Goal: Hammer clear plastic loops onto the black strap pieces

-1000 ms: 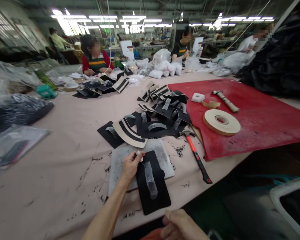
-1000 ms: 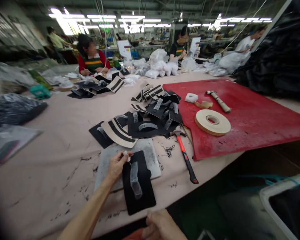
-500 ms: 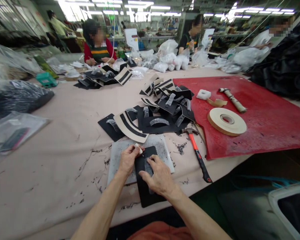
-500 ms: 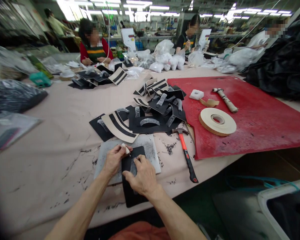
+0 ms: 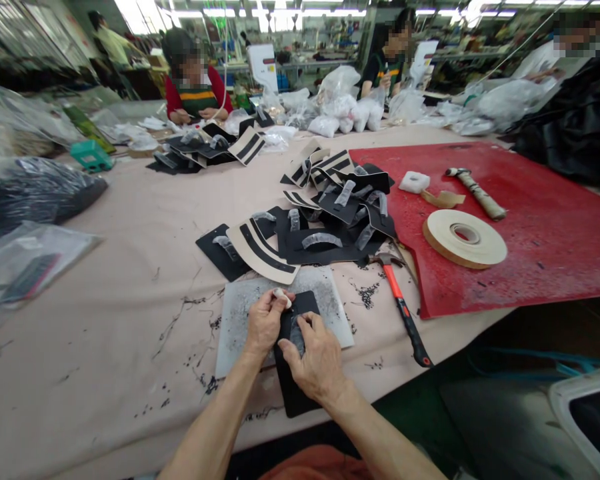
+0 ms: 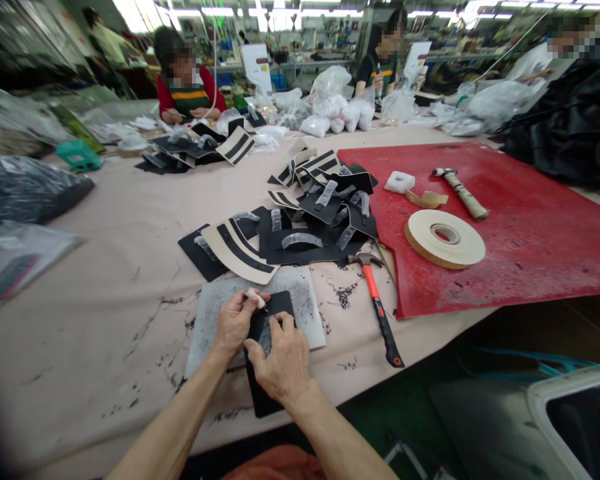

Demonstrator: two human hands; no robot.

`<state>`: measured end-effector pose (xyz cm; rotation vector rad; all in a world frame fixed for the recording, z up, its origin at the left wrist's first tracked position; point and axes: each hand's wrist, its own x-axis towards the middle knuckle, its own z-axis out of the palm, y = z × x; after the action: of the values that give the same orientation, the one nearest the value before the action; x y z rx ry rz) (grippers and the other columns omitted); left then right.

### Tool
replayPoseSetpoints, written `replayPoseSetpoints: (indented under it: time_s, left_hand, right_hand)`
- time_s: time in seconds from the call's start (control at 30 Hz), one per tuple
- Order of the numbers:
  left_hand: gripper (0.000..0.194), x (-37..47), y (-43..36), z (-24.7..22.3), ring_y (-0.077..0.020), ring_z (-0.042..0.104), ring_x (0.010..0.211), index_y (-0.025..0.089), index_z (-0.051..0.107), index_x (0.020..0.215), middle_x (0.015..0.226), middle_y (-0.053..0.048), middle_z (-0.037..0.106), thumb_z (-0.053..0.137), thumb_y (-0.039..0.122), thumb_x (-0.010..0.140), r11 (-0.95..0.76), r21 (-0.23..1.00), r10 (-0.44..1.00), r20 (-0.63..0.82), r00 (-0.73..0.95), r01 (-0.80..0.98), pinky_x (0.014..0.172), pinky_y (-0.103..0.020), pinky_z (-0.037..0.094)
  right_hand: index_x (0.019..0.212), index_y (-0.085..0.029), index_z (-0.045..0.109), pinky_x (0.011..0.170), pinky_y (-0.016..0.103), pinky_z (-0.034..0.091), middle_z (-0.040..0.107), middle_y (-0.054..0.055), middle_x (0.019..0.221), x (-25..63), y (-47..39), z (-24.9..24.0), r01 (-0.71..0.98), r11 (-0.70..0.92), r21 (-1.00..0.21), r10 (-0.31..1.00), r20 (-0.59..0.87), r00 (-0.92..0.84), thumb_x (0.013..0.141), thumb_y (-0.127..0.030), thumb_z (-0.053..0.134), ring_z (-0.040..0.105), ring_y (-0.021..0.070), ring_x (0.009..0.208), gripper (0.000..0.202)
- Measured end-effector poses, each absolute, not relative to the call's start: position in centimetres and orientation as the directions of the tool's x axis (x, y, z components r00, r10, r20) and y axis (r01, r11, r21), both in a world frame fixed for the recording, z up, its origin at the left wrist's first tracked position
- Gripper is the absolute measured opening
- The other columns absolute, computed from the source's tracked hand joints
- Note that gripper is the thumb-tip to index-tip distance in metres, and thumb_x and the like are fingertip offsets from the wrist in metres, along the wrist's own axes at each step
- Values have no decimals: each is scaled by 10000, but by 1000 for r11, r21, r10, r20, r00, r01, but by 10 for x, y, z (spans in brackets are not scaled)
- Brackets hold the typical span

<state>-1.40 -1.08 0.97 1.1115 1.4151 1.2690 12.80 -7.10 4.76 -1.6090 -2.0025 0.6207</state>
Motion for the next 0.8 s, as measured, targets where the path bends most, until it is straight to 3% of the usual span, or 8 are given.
replayPoseSetpoints:
  time_s: [0.27, 0.4, 0.5, 0.6, 0.7, 0.73, 0.8]
  left_hand:
    - [254, -9, -11, 17, -195, 713, 848, 203, 703, 966, 984, -55, 785, 620, 431, 891, 65, 980, 976, -23, -217, 186, 820, -304, 553]
    - [223, -3, -14, 14, -207, 727, 863, 216, 683, 965, 986, -48, 788, 658, 410, 857, 38, 978, 970, 13, -243, 204, 813, -310, 568]
    - [215, 0, -18, 11, -211, 727, 874, 227, 683, 982, 996, -44, 784, 648, 412, 876, -25, 953, 965, 102, -240, 302, 816, -318, 565]
    - [179, 2, -22, 12, -217, 726, 878, 241, 689, 970, 1006, -42, 783, 643, 395, 890, -90, 918, 968, 172, -182, 386, 840, -329, 556]
    - [147, 1, -22, 15, -227, 726, 910, 254, 692, 973, 1029, -41, 783, 631, 360, 891, -150, 904, 973, 207, -101, 401, 875, -340, 552]
    - [143, 0, -21, 17, -229, 724, 923, 255, 693, 976, 1033, -41, 782, 621, 347, 893, -159, 904, 975, 207, -82, 398, 881, -342, 551]
    - [147, -4, -18, 18, -229, 723, 932, 252, 690, 976, 1017, -40, 782, 597, 332, 896, -144, 917, 981, 183, -71, 371, 885, -347, 549]
  right_hand:
    - [1305, -103, 588, 856, 457, 528, 555, 206, 1306, 123, -74, 43, 746, 202, -634, 979, 114, -168, 958, -480, 517, 625, 323, 995, 518]
    - [1249, -142, 616, 913, 415, 524, 592, 159, 1262, 133, -71, 51, 644, 229, -729, 969, 106, -224, 983, -423, 504, 624, 286, 1045, 403]
    - [1186, -184, 635, 975, 389, 497, 633, 118, 1190, 165, -62, 57, 599, 273, -753, 961, 182, -209, 1024, -380, 451, 601, 253, 1097, 313]
    - [1175, -144, 633, 1022, 457, 447, 620, 169, 1215, 220, -47, 56, 819, 187, -543, 960, 279, -35, 1008, -378, 489, 557, 310, 1153, 322]
    - [1198, -73, 609, 938, 504, 452, 573, 250, 1230, 279, -32, 50, 971, -100, -218, 976, 170, 138, 939, -336, 577, 542, 388, 1122, 371]
    - [1186, -62, 606, 906, 500, 455, 568, 261, 1206, 295, -27, 49, 969, -181, -168, 975, 100, 200, 918, -320, 595, 546, 398, 1105, 372]
    - [1119, -82, 610, 879, 467, 447, 580, 232, 1117, 318, -17, 46, 905, -319, -280, 947, -58, 316, 878, -266, 614, 557, 384, 1083, 304]
